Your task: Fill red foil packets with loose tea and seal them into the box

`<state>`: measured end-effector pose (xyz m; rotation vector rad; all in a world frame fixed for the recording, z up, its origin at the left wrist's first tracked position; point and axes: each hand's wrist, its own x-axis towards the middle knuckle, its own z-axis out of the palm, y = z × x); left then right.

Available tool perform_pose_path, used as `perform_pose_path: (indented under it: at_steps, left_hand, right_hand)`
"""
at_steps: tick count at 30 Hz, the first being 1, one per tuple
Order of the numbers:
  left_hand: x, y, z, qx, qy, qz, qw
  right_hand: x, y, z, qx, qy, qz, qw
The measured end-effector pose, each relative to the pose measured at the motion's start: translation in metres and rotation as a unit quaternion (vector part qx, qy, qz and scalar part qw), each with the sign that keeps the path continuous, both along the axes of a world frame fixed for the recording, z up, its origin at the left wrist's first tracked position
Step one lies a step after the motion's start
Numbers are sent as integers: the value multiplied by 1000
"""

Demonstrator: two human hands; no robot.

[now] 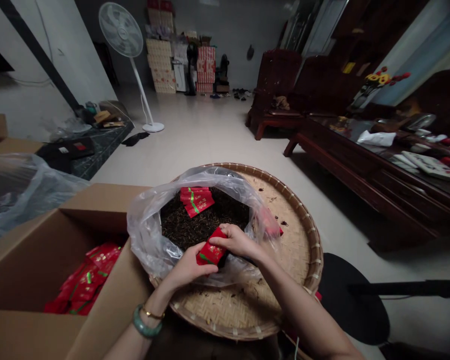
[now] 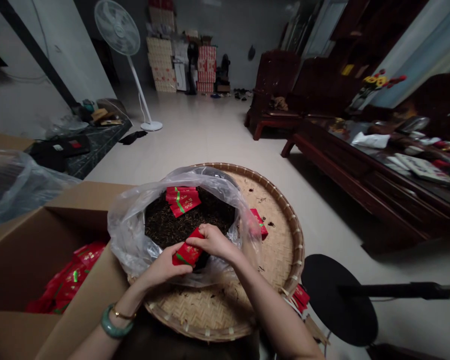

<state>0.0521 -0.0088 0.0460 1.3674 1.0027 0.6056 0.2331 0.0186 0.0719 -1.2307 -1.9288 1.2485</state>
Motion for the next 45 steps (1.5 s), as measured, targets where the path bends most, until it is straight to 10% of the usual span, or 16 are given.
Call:
perform_pose_path:
  at_steps: [19, 31, 38, 45]
  left_hand:
    - [15, 5, -1, -75, -17, -5, 997]
    - [2, 7, -13, 215, -13, 2, 977]
    - [2, 0, -12, 241, -26, 15, 970]
    - [3, -4, -8, 243, 29, 22, 969]
  right_hand:
    - [19, -3, 4, 41, -24, -53, 997]
    - [5, -63, 65, 207, -155, 81, 963]
    - [-2, -77, 77, 159, -215, 46, 963]
    - [-16, -63, 79, 93, -429, 52, 897]
